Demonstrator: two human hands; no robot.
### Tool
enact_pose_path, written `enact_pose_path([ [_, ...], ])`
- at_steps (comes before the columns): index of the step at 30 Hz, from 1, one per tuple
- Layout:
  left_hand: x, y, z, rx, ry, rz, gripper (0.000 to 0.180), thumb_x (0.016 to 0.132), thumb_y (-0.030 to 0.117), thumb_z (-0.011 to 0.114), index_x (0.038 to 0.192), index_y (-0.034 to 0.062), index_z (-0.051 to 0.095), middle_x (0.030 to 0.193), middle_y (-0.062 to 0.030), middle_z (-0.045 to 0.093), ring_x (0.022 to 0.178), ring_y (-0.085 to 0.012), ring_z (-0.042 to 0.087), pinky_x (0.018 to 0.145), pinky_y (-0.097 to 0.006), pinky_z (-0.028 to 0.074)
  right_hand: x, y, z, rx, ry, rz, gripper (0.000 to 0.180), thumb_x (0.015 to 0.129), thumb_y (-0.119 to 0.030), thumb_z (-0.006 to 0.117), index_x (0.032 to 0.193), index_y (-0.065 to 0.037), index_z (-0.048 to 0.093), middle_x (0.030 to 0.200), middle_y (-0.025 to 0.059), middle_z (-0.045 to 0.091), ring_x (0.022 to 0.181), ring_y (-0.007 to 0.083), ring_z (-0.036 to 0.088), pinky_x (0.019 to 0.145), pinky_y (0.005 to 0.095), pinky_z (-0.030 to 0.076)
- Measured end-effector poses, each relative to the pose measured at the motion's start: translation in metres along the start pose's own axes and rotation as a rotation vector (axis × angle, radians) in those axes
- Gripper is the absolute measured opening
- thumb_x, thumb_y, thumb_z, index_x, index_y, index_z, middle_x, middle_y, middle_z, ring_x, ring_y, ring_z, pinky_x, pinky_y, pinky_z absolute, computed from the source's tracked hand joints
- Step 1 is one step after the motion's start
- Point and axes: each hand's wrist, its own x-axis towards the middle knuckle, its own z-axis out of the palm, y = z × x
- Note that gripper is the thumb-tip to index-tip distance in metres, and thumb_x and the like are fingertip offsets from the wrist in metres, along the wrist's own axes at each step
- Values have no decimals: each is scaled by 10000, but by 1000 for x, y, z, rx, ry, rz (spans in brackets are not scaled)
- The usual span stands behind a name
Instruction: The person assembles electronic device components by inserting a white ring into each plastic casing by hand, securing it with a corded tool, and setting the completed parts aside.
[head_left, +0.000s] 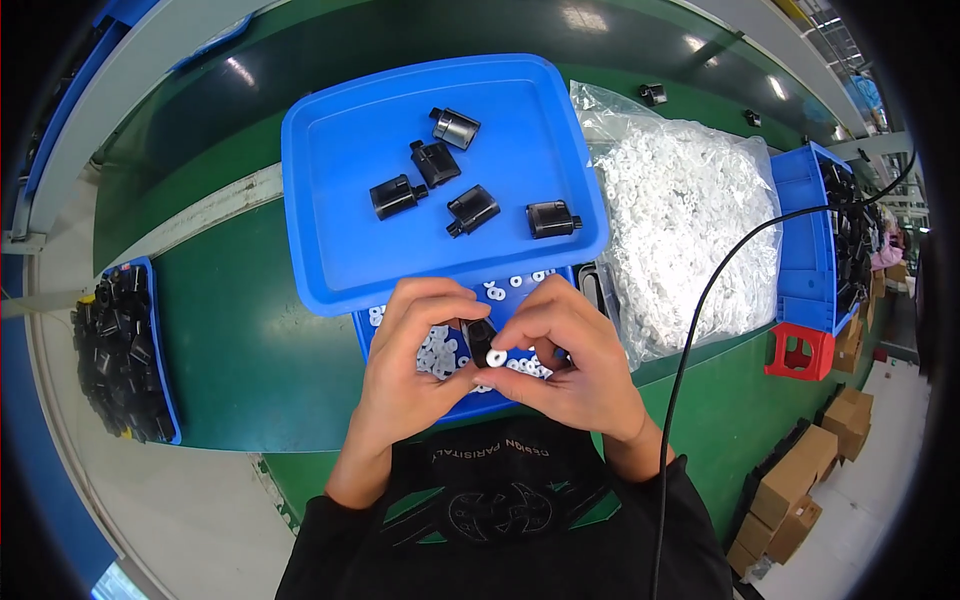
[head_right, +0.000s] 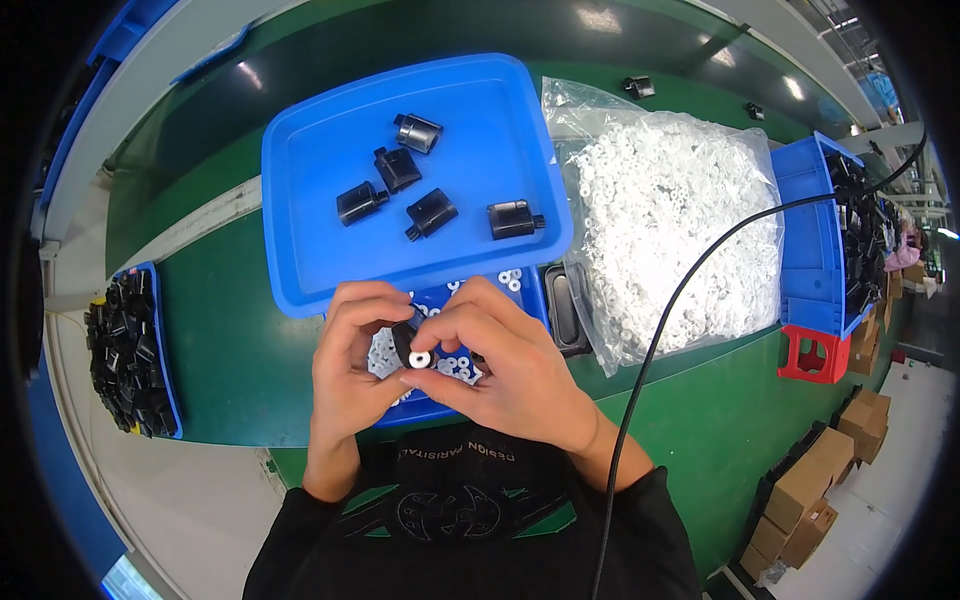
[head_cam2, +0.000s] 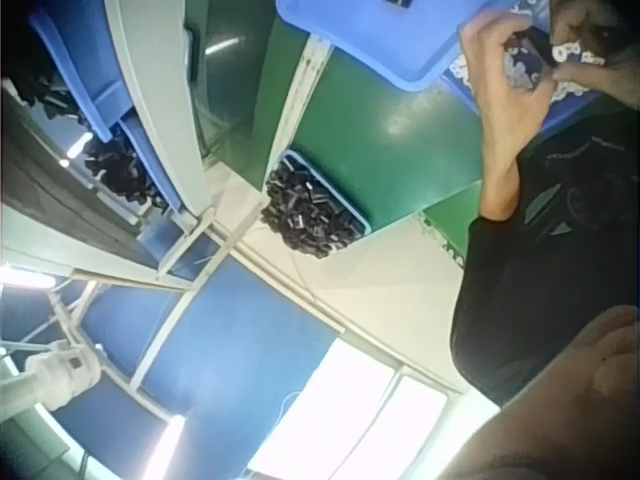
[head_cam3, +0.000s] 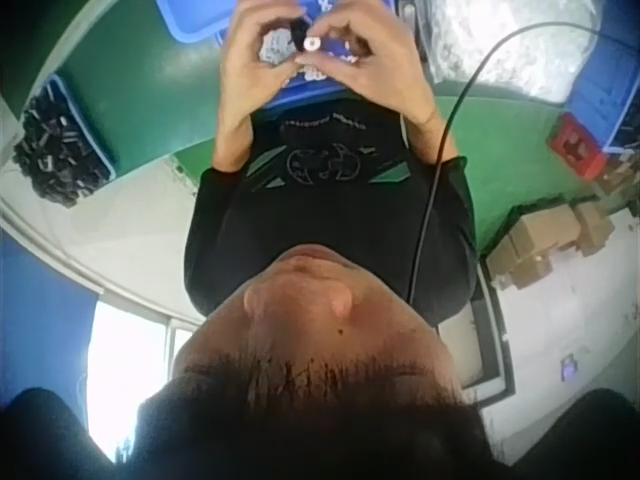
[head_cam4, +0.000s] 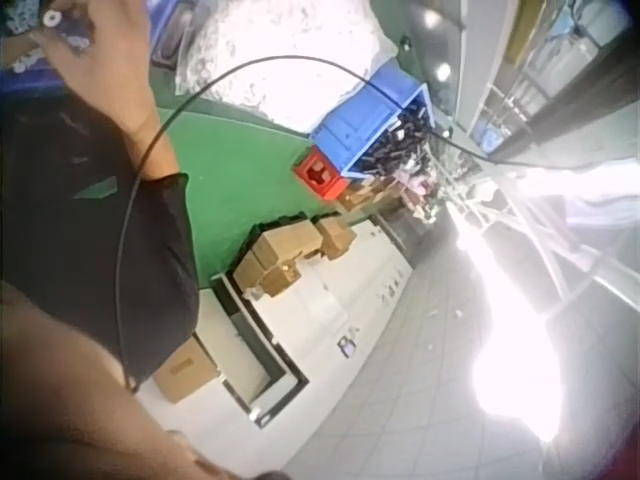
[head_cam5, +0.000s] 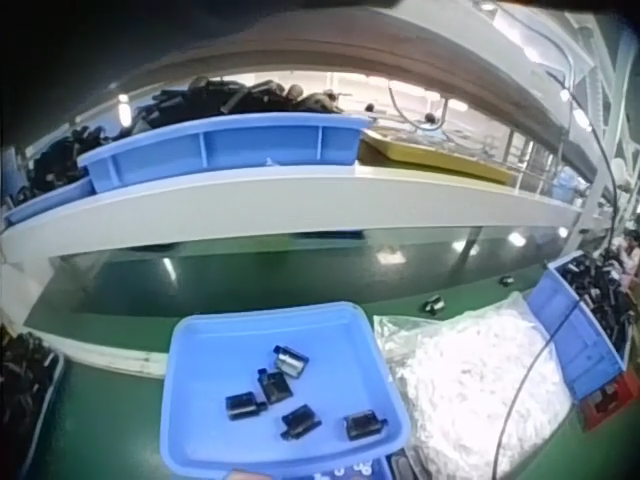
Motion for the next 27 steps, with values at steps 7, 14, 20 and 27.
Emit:
enact_pose_path([
  [7,-3,-4,0,2,0,18,532,557,-73,753,1057,49,619,1077,-118,574,1007,-272,594,839,-360,497,-5,4,2,7,1,-13,443,674,-76,840,1063,-62,630,829,45,532,725,152,555,611,269,459],
  [14,-3,-1,2,-19,5,4,551,554,-56,770,1071,57,612,1080,-120,575,999,-272,593,831,-357,496,-7,6,2,29,-4,5,468,684,-86,834,1094,-52,610,820,58,536,719,167,569,618,284,473],
  [20,-4,2,0,2,-10,11,609,554,-54,785,1123,41,588,1112,-133,557,1016,-263,581,847,-347,495,-8,6,0,-101,56,-88,468,691,-139,830,1099,-29,628,869,69,576,708,185,614,575,298,504],
  [27,0,1,-23,12,26,58,655,583,-83,791,1184,-4,543,1179,-151,485,1016,-226,580,865,-339,503,-10,26,0,-231,147,-270,480,636,-108,785,1094,-36,663,888,61,578,608,158,588,495,258,487],
])
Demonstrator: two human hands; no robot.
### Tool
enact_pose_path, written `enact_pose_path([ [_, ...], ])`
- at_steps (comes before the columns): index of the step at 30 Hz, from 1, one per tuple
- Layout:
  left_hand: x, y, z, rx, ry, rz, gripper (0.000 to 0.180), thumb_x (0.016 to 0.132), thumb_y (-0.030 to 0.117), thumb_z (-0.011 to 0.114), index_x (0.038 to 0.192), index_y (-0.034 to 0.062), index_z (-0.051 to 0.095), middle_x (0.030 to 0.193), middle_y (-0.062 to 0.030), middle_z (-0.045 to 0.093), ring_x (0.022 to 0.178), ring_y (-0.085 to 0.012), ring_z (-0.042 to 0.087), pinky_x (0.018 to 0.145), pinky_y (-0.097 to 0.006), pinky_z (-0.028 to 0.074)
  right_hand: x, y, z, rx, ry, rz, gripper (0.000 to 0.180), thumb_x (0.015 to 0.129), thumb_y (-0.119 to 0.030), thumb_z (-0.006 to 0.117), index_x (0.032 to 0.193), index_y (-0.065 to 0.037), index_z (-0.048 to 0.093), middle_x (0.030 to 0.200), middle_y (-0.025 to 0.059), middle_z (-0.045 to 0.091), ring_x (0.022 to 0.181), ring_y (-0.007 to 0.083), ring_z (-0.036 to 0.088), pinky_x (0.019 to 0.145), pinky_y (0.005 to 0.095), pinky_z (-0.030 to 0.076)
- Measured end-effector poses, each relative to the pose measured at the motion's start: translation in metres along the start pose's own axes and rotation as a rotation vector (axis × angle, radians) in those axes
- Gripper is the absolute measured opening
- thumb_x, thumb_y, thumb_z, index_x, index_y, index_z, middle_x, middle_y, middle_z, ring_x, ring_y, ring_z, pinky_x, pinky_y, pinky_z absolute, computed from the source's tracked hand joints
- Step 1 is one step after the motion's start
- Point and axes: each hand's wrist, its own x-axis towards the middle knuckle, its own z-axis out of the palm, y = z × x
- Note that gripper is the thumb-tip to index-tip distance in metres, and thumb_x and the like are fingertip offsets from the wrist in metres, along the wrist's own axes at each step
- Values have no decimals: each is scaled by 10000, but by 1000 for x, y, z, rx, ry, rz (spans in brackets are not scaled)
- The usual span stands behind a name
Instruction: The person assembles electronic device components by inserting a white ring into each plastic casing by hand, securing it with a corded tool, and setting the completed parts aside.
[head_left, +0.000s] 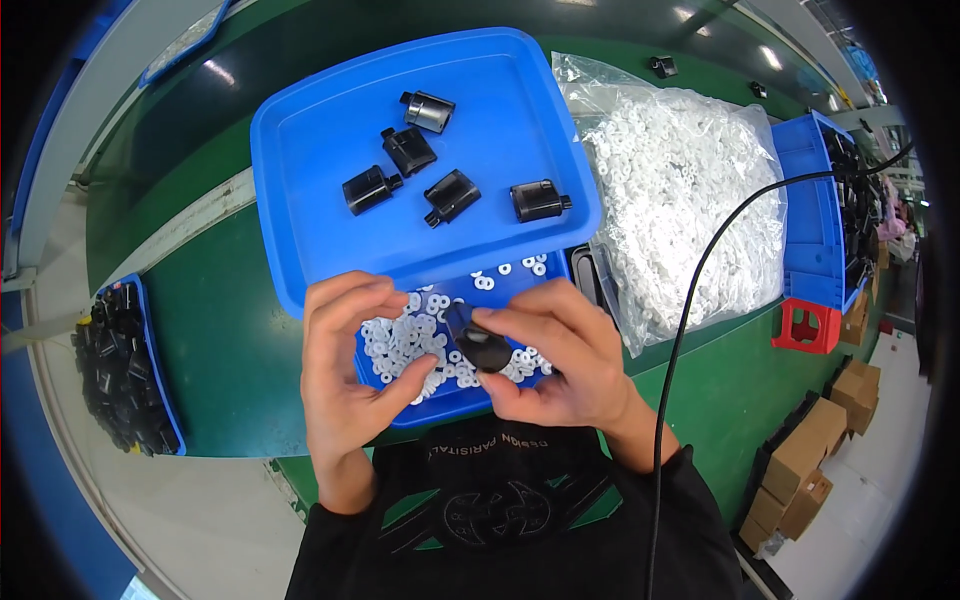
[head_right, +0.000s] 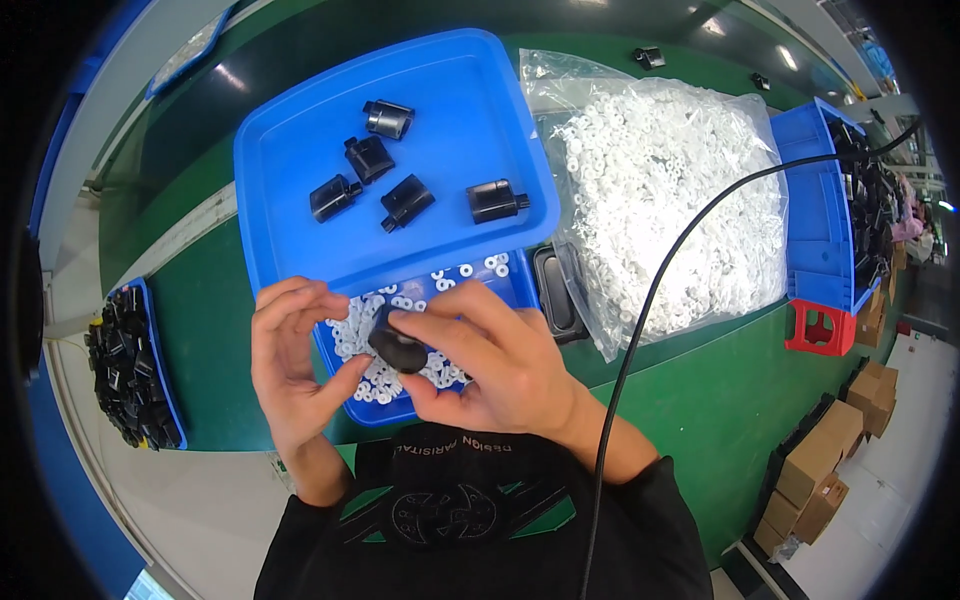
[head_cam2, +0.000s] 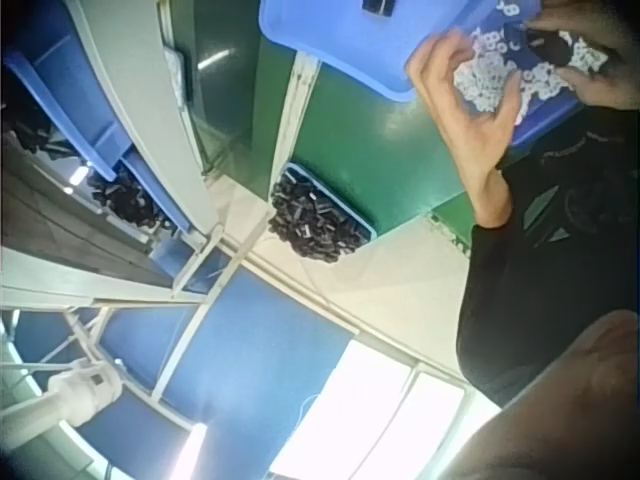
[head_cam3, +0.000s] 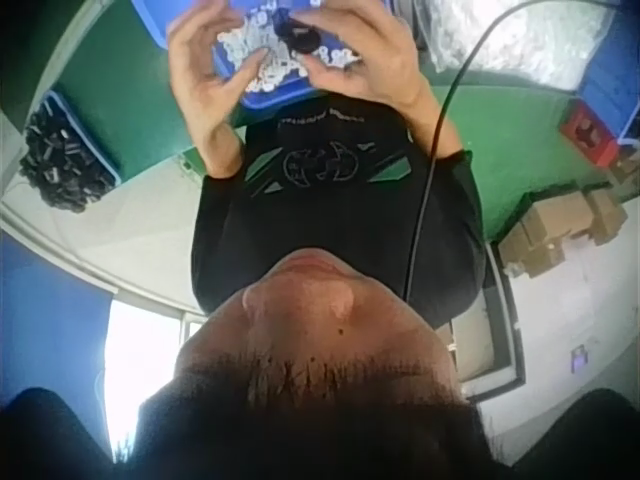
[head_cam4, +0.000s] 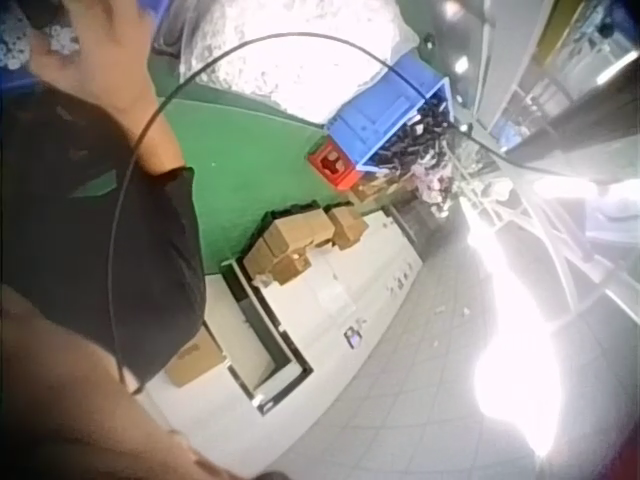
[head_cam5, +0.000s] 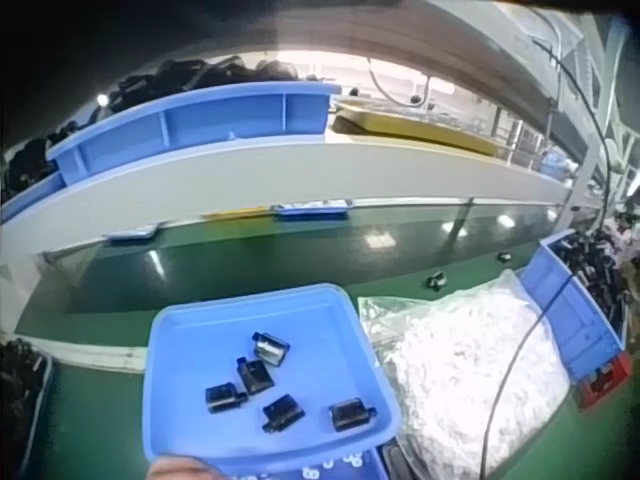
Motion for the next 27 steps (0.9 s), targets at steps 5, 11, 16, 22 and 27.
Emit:
enact_pose_path([
  [5,-6,-3,-1,13,8,-24,644,594,-96,779,1187,-13,540,1161,-146,492,991,-225,590,843,-342,505,-1,-2,2,10,-32,3,493,638,-113,784,1106,-33,650,899,62,573,604,163,588,495,256,485],
  [11,-7,-7,3,0,-65,-63,667,588,-80,781,1207,2,544,1170,-143,498,994,-234,586,845,-350,499,-1,-3,0,1,-62,17,483,633,-104,772,1096,-34,655,896,56,574,598,157,590,500,261,492],
  [16,-9,-5,4,9,-168,-101,712,574,-71,768,1241,9,534,1187,-147,508,1016,-241,586,845,-347,497,-2,-23,-13,72,-43,-96,450,660,-127,748,1094,-47,664,887,48,588,578,149,589,494,267,499],
  [22,-6,-10,2,-11,-168,-124,693,588,-81,722,1248,15,534,1179,-147,515,1047,-244,583,850,-344,494,-4,-8,-8,15,-88,-38,460,630,-129,766,1070,-41,664,897,46,576,577,150,579,478,257,481],
  [27,-8,-11,4,-10,-181,-149,683,590,-91,708,1243,13,537,1175,-146,515,1052,-243,580,852,-342,493,-6,-10,-7,-8,-75,-28,409,659,-183,761,1037,-37,706,869,48,587,606,147,583,475,245,445],
])
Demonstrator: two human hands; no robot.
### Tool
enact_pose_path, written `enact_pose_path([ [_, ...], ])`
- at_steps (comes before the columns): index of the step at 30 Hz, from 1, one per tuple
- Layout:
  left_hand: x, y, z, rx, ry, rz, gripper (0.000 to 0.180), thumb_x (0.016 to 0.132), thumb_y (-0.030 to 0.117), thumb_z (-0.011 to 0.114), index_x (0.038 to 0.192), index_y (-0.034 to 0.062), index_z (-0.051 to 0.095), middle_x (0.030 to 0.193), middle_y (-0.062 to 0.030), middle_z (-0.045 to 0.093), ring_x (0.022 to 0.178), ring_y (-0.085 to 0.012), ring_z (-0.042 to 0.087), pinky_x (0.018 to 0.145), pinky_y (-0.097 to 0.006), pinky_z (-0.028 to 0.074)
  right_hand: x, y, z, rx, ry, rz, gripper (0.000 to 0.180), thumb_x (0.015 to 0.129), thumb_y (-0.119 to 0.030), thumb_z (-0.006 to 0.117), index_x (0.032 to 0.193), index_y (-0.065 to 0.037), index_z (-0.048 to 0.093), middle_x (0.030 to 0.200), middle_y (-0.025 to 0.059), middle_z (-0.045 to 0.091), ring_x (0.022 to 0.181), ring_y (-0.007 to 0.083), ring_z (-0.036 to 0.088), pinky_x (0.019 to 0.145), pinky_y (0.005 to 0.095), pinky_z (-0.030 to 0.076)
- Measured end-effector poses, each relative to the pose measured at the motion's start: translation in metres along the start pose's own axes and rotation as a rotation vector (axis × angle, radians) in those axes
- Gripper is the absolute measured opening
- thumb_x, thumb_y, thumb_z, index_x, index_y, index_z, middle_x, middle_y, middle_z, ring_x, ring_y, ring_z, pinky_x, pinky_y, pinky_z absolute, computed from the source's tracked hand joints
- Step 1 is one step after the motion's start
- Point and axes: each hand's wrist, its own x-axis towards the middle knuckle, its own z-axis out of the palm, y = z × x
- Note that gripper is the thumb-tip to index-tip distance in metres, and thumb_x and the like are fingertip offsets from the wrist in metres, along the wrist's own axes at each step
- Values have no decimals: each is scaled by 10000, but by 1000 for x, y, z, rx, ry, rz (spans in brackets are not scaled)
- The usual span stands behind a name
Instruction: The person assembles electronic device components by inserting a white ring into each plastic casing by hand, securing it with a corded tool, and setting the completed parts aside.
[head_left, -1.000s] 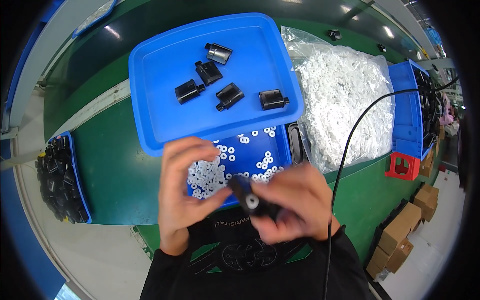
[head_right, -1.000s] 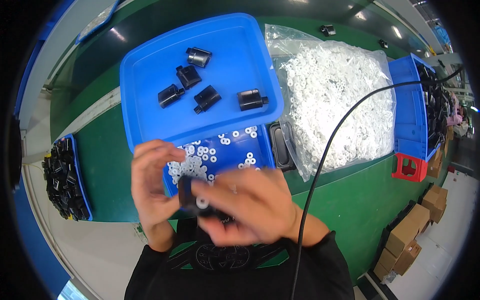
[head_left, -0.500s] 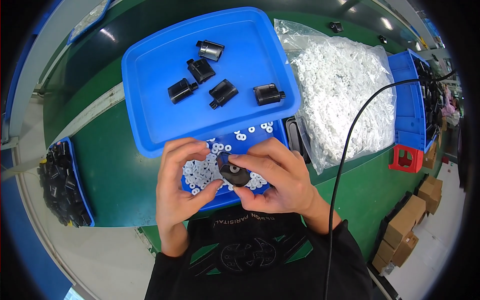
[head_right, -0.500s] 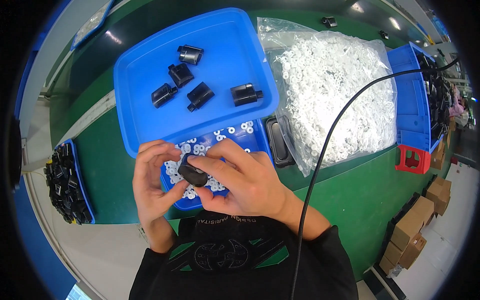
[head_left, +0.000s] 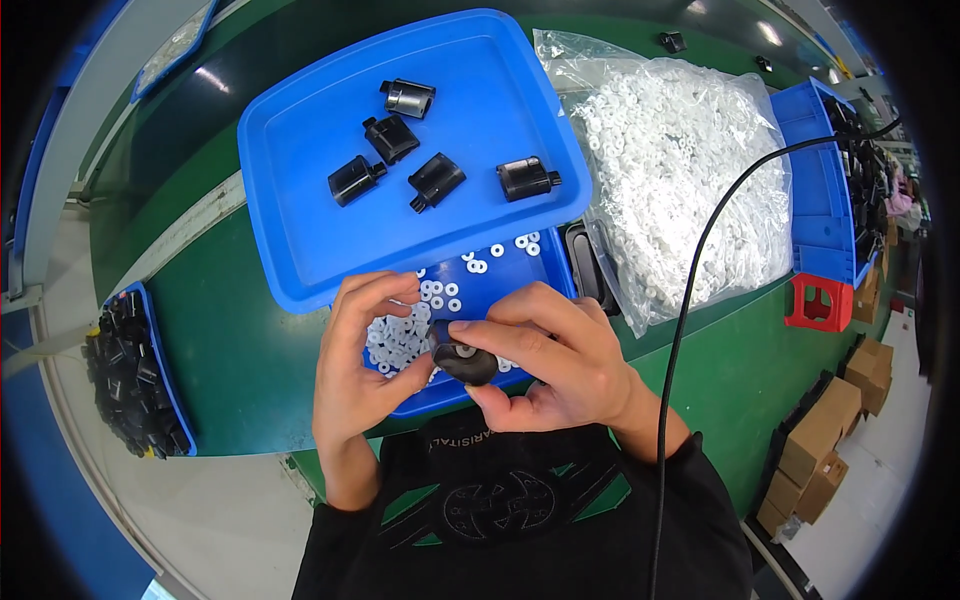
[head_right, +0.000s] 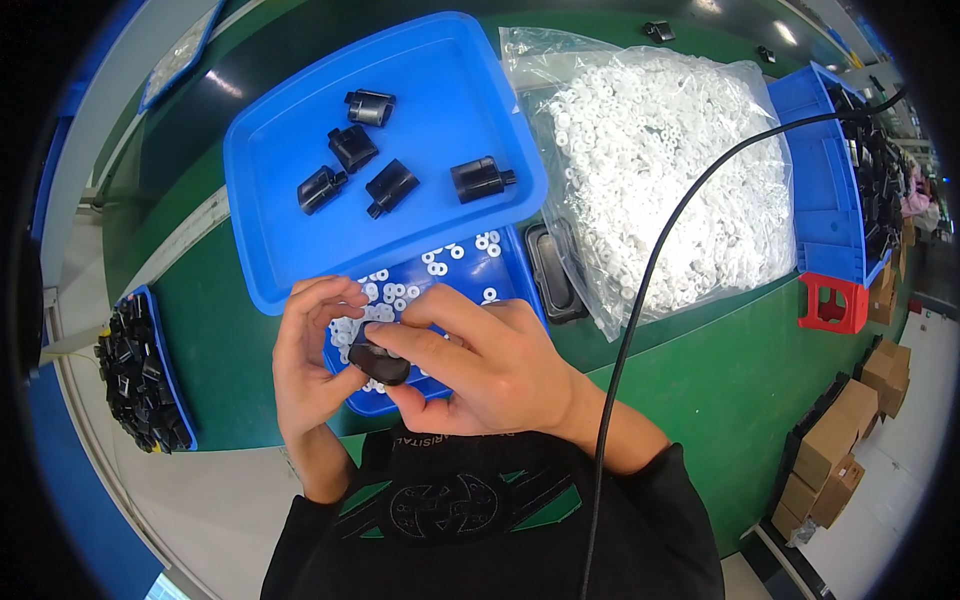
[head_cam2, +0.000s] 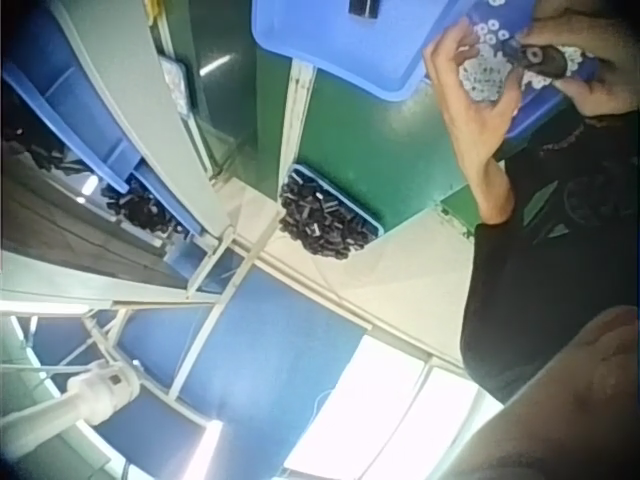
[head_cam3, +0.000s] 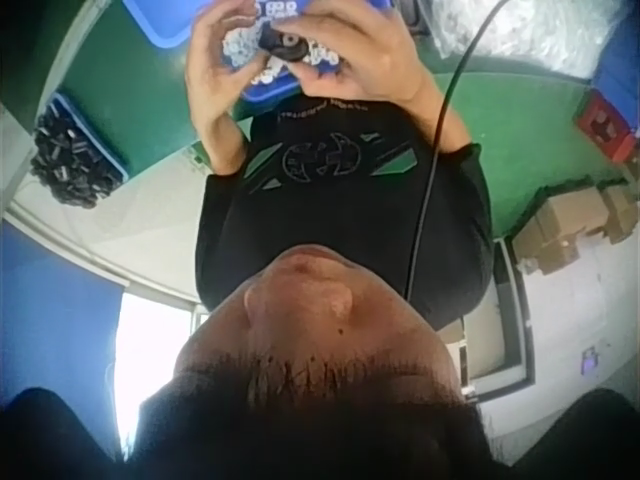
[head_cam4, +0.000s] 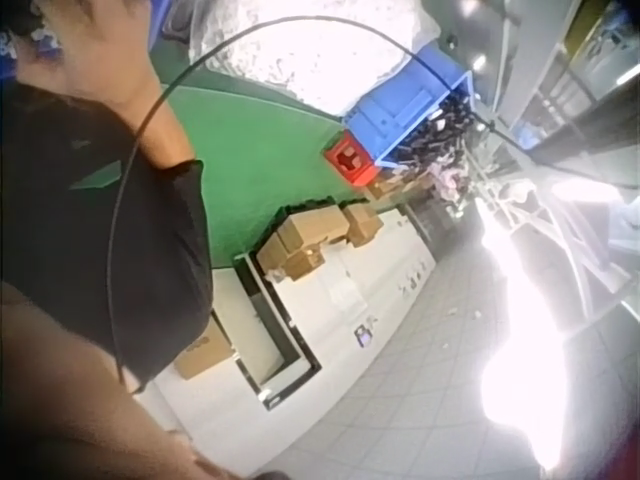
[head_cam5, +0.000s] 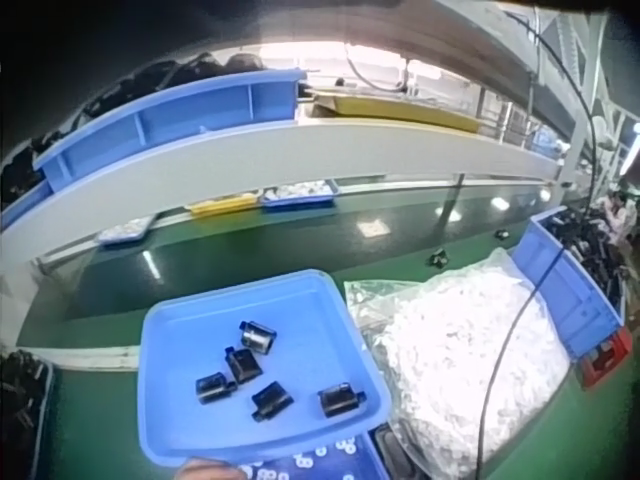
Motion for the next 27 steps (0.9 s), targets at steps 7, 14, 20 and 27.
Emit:
enact_pose_path([
  [7,0,-3,-1,2,12,4,670,597,-108,696,1237,10,536,1153,-140,525,1050,-235,578,840,-346,498,3,-14,-8,45,53,-93,429,621,-124,742,1034,-37,666,860,36,578,555,138,577,459,250,470],
  [14,-1,0,0,-9,12,-21,661,590,-105,687,1224,16,545,1148,-127,543,1044,-234,580,832,-343,504,-6,1,7,14,-39,42,429,621,-145,758,1030,-44,674,868,37,573,567,153,575,457,259,461],
  [20,-1,1,-2,29,-60,-30,665,585,-100,685,1225,24,549,1132,-134,570,1022,-241,595,821,-341,506,-6,2,6,-9,-67,47,418,620,-138,750,1021,-48,673,871,34,565,560,155,579,456,266,459],
  [27,0,-1,-1,42,-85,-75,643,596,-104,670,1214,37,561,1136,-123,597,1001,-248,608,819,-348,507,0,-2,1,-33,-106,14,401,635,-149,742,1014,-37,671,855,35,558,556,155,581,452,268,462],
])
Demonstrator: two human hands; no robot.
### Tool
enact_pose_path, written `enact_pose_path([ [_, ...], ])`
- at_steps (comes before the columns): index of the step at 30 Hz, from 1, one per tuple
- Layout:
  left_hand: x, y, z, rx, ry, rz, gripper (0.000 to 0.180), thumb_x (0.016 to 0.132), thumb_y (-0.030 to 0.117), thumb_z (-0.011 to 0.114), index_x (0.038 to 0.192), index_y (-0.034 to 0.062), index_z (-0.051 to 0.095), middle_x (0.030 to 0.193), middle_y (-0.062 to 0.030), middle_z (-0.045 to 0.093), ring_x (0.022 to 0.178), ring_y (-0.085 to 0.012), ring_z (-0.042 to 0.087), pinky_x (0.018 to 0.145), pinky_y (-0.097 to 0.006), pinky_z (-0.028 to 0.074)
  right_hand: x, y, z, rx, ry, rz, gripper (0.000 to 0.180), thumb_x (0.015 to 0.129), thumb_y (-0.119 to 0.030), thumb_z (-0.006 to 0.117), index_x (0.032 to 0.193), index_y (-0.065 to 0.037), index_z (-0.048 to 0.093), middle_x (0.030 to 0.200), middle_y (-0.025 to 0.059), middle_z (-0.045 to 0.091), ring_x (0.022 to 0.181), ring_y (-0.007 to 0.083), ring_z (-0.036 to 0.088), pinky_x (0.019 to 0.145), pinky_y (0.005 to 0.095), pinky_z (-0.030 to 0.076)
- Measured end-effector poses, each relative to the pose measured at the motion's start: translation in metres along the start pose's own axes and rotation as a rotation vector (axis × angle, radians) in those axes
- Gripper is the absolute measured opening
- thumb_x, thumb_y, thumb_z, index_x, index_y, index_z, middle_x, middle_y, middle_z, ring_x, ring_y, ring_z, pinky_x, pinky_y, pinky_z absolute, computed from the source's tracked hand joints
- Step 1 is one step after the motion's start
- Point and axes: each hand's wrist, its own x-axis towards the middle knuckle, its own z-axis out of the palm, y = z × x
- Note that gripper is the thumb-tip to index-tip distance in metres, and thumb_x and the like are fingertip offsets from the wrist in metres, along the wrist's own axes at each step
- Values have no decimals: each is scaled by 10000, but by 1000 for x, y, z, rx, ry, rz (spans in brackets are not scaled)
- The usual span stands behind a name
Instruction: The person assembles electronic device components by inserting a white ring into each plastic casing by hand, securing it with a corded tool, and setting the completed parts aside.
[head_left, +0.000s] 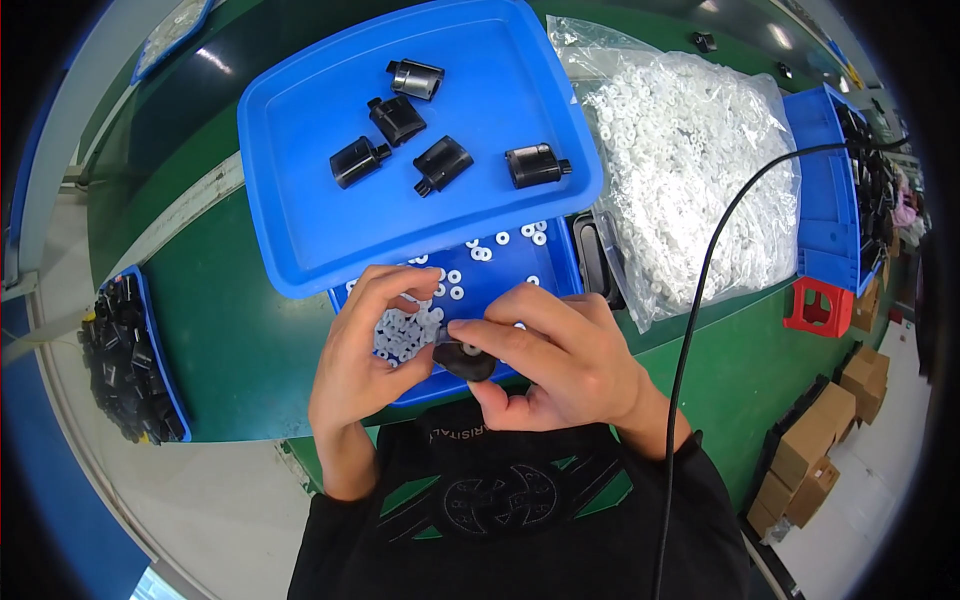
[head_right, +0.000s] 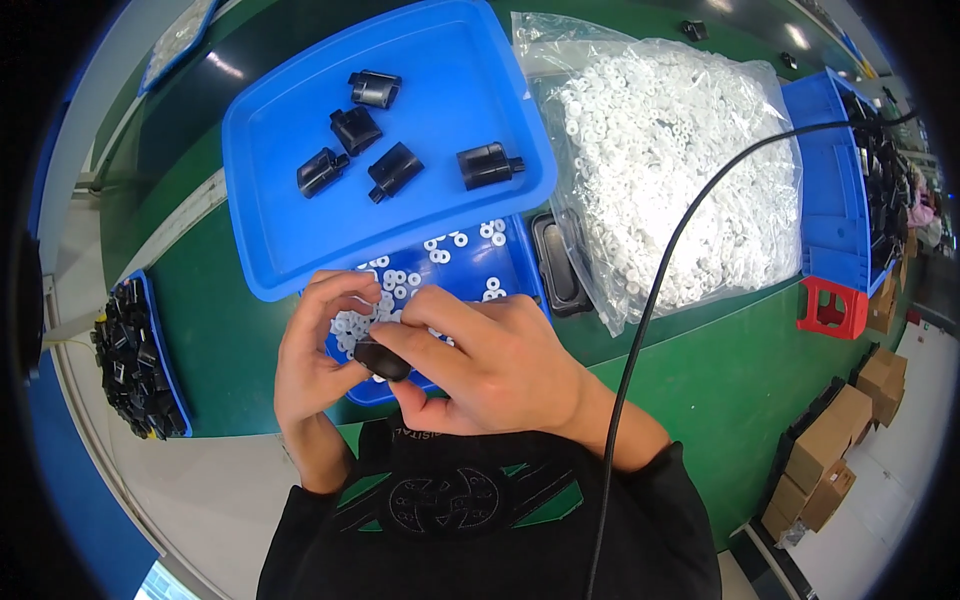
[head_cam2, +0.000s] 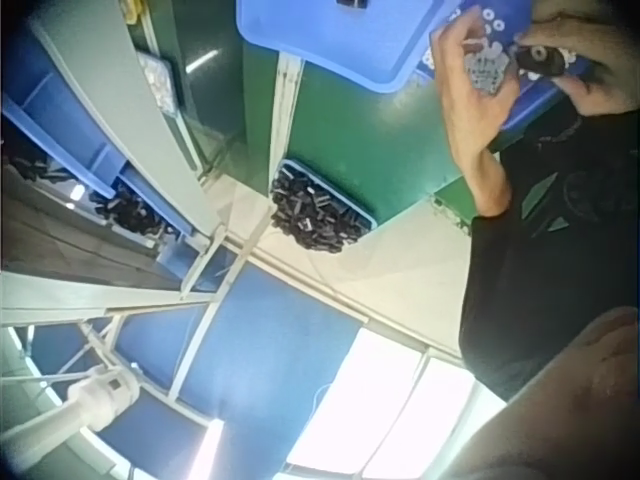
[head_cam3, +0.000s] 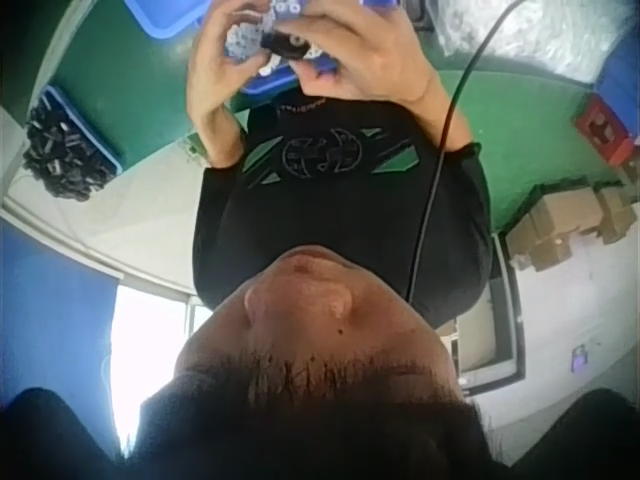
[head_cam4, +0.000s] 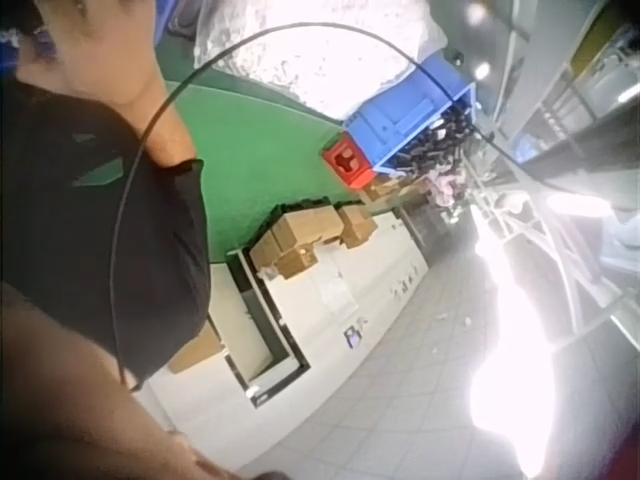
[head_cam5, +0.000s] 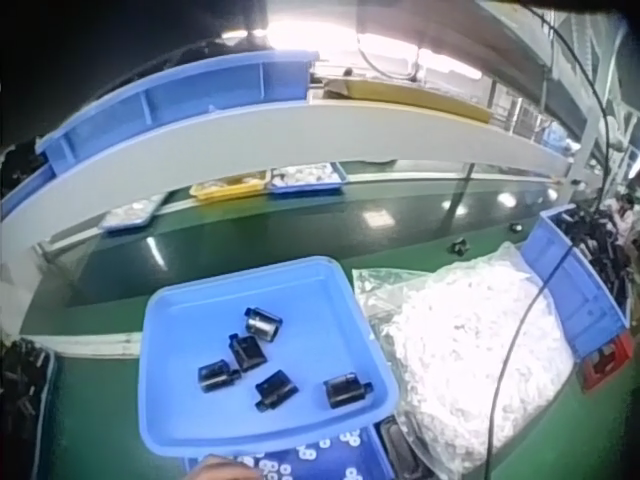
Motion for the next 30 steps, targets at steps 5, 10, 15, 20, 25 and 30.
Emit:
enact_pose_path([
  [5,0,2,1,13,-10,9,638,598,-92,672,1212,48,568,1131,-115,597,1007,-247,605,817,-351,506,-3,3,3,-33,-34,12,403,608,-139,738,995,-47,670,884,20,537,532,146,590,462,274,482],
  [10,-1,5,-4,40,-62,7,642,598,-45,721,1215,52,573,1125,-113,609,1016,-253,602,814,-351,503,-1,3,3,10,-58,-3,408,621,-146,739,1009,-36,679,866,39,551,551,155,576,458,269,468],
  [15,5,17,7,14,-262,33,650,593,101,841,1189,44,587,1086,-121,641,969,-287,628,798,-370,510,-2,2,3,135,-36,-67,400,635,-141,732,1015,-20,696,848,60,564,565,165,559,457,261,453],
  [20,13,19,22,-16,-198,57,247,700,46,762,927,42,664,821,-89,663,733,-276,668,645,-332,522,5,6,-11,356,9,0,476,645,-208,731,1072,-1,691,811,78,574,573,164,562,449,261,422],
  [25,23,24,33,46,-206,21,265,693,33,755,939,44,658,835,-88,665,761,-263,676,666,-322,528,8,-25,-27,1215,417,-126,447,925,-344,430,902,38,660,635,118,583,439,174,466,425,303,347],
  [30,28,37,31,3,-227,19,291,692,68,780,951,37,651,834,-94,662,755,-248,683,673,-313,532,17,-35,-23,1222,356,-45,356,952,-304,436,940,19,586,569,115,535,343,145,347,348,314,234],
])
